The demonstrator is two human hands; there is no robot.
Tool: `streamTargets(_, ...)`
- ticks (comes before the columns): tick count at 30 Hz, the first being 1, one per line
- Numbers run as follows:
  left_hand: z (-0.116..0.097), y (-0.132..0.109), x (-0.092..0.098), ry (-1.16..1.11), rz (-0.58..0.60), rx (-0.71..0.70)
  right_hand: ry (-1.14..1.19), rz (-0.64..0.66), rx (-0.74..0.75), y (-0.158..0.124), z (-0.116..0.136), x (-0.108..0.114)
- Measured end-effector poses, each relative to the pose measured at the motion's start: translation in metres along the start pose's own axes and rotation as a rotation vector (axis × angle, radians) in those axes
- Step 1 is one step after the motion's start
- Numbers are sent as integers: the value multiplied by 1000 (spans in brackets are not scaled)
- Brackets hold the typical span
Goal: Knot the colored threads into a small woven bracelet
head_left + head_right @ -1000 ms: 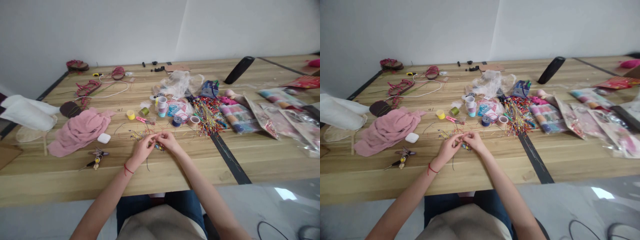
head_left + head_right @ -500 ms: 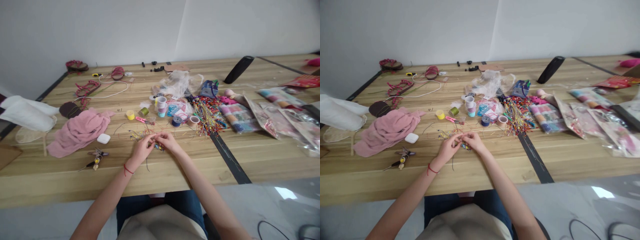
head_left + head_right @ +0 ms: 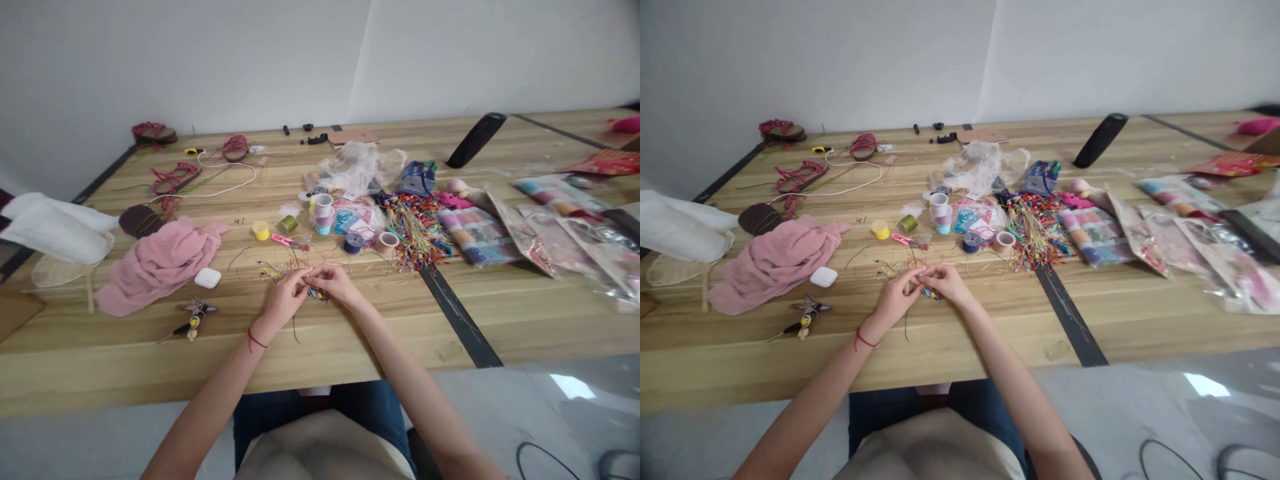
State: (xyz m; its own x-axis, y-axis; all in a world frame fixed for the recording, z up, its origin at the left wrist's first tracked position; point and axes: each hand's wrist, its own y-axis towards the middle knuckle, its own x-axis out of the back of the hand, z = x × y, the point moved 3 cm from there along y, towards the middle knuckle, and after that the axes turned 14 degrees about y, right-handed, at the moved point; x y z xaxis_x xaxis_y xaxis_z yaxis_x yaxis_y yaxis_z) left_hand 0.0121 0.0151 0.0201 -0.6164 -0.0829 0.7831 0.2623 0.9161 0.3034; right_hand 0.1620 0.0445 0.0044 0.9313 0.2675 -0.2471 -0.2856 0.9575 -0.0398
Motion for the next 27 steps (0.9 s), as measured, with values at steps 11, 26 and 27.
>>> streamTargets(11, 1, 0, 0, -8, -2, -23, 5, 24, 29, 4, -3, -2)
streamTargets(26, -1, 0, 1, 12, 14, -56, 52, 25, 24, 6, -8, -1)
streamTargets(27, -1, 0, 1, 11, 14, -56, 54, 24, 26, 6, -8, -1)
